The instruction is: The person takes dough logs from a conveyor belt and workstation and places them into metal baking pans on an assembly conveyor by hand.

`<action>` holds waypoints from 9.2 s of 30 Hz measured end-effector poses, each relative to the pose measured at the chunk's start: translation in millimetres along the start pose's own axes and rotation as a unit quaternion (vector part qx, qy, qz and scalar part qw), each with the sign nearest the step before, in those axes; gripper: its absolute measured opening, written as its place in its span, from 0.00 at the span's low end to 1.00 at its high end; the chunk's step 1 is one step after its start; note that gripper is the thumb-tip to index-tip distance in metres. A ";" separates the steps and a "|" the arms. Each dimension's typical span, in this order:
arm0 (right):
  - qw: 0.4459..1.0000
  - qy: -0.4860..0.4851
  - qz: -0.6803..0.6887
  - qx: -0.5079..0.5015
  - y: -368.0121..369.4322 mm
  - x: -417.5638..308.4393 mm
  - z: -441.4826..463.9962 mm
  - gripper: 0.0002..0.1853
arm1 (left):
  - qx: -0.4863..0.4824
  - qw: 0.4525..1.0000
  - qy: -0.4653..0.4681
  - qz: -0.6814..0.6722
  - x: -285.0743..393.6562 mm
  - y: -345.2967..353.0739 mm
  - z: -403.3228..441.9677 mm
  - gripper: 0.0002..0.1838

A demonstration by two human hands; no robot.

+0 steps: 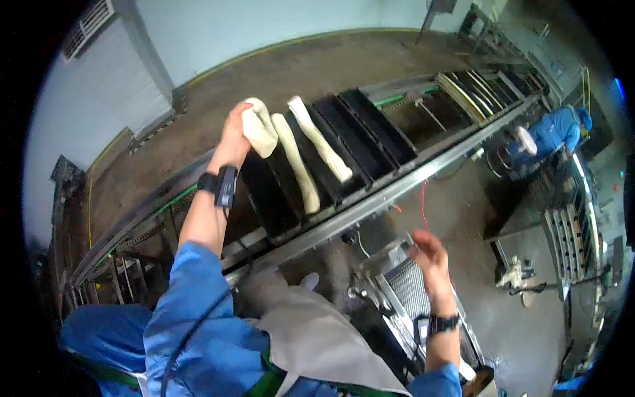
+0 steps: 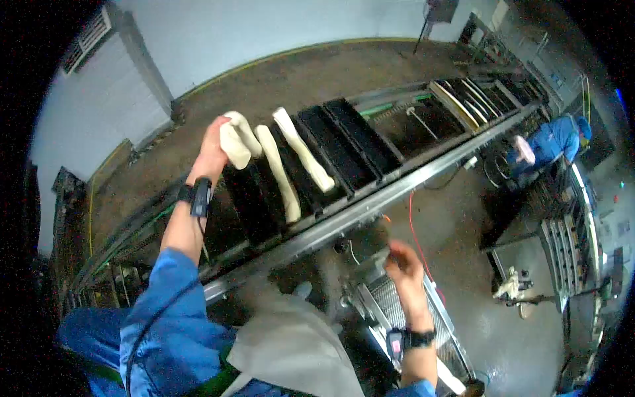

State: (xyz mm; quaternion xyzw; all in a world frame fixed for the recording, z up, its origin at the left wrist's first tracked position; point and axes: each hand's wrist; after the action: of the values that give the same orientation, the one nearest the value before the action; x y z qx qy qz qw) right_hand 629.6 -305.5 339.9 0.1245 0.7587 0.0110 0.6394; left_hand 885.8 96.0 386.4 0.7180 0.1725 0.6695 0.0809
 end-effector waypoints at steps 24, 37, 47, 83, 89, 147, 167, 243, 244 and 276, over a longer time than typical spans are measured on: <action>0.872 0.073 -0.474 0.103 -187.6 120.7 -144.6 0.19 | 0.167 0.897 -0.077 0.403 -170.5 -167.9 -142.1 0.35; 0.959 -0.039 0.252 -0.121 79.8 -36.7 -56.5 0.37 | 0.130 0.892 0.179 0.395 -163.5 -110.6 -93.4 0.28; 0.983 0.033 -0.176 0.052 -84.3 90.5 -75.1 0.31 | 0.264 0.899 -0.016 0.348 -208.5 -176.3 -66.6 0.22; 0.958 -0.143 0.246 0.029 25.2 -67.7 -98.8 0.35 | 0.049 0.982 -0.162 0.087 -149.0 -10.6 -157.2 0.41; 0.974 -0.004 0.209 -0.085 33.7 -34.7 -87.7 0.38 | 0.023 0.962 0.006 0.273 -130.6 39.0 -147.9 0.38; 0.537 0.273 -0.350 0.717 -168.8 190.0 -450.4 0.46 | -0.739 0.251 0.398 0.483 -413.5 446.6 -530.1 0.33; 0.524 0.431 -0.281 0.679 -86.5 188.6 -505.7 0.55 | -0.694 0.365 0.379 0.491 -379.3 379.3 -418.2 0.28; 0.753 0.171 0.059 0.633 -132.0 47.9 -385.7 0.12 | -0.473 0.860 -0.161 0.109 -145.4 439.3 -119.3 0.25; 0.771 0.131 0.052 0.620 -142.8 33.3 -376.1 0.14 | -0.473 0.856 -0.165 0.128 -152.9 426.0 -122.5 0.27; 0.757 0.055 -0.641 0.119 -203.0 126.7 -38.3 0.46 | -0.260 0.914 -0.272 0.151 -219.5 240.6 -40.2 0.17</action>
State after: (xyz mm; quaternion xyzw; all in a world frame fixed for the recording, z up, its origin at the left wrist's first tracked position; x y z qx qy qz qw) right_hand 537.7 -471.0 188.6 -0.3163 0.6904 -0.4848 0.4339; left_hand 869.8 -209.9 268.7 0.8431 -0.1472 0.4742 0.2064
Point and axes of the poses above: each hand's wrist, its own z-axis towards the middle knuckle, its own y-axis out of the palm, x = y × z, and after that the axes turned 11 degrees about z, right-handed
